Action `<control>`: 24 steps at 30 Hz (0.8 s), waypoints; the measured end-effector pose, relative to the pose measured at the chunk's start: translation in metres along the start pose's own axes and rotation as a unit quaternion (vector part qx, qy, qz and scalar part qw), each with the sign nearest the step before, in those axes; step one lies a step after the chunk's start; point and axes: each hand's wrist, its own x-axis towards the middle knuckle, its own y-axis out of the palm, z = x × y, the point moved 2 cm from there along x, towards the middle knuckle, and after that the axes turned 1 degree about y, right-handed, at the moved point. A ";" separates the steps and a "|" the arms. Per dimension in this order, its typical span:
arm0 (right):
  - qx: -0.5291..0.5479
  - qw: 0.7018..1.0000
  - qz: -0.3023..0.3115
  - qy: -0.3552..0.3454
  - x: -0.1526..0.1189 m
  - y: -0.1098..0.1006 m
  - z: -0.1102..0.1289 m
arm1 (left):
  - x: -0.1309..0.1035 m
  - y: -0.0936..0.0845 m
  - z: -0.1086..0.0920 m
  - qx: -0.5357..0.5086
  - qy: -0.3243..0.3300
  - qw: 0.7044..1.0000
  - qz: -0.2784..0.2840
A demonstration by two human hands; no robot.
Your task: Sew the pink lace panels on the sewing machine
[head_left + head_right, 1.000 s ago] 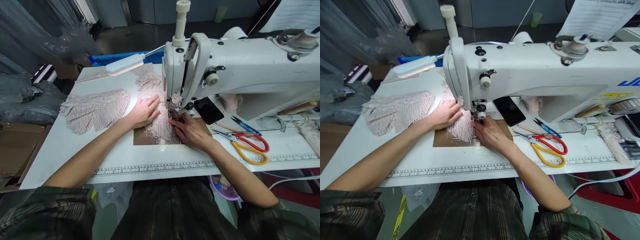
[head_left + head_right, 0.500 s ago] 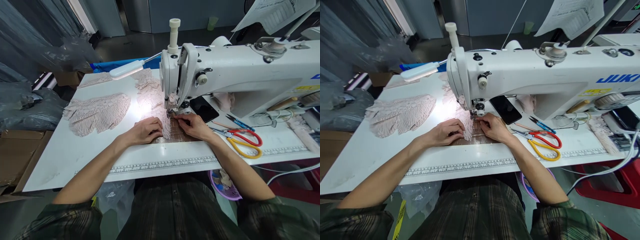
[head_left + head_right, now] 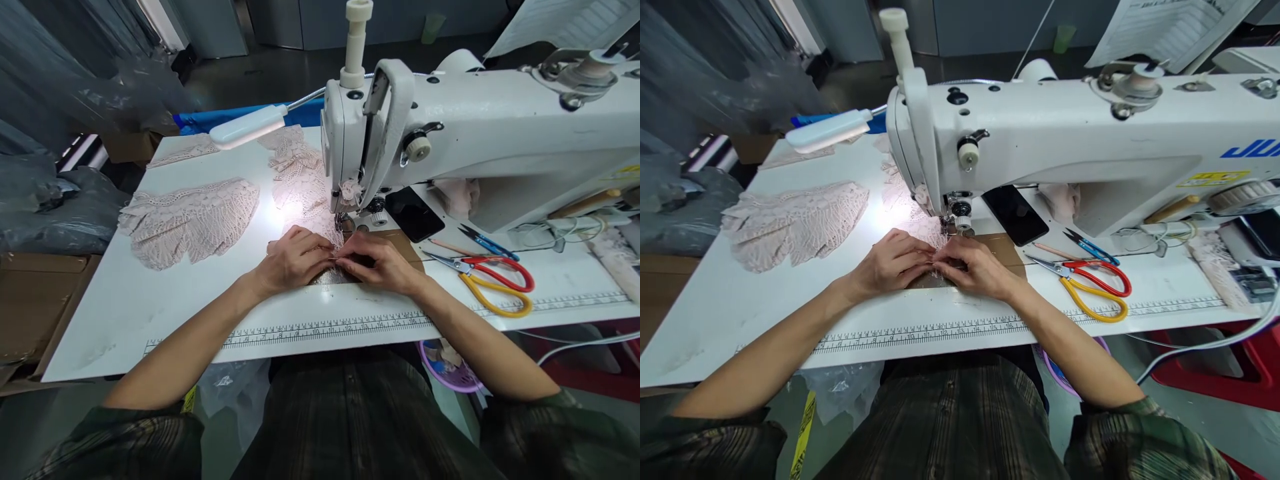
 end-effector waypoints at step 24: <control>-0.125 0.981 0.145 0.004 -0.003 -0.011 0.002 | 0.004 0.005 -0.004 0.020 0.035 0.998 0.043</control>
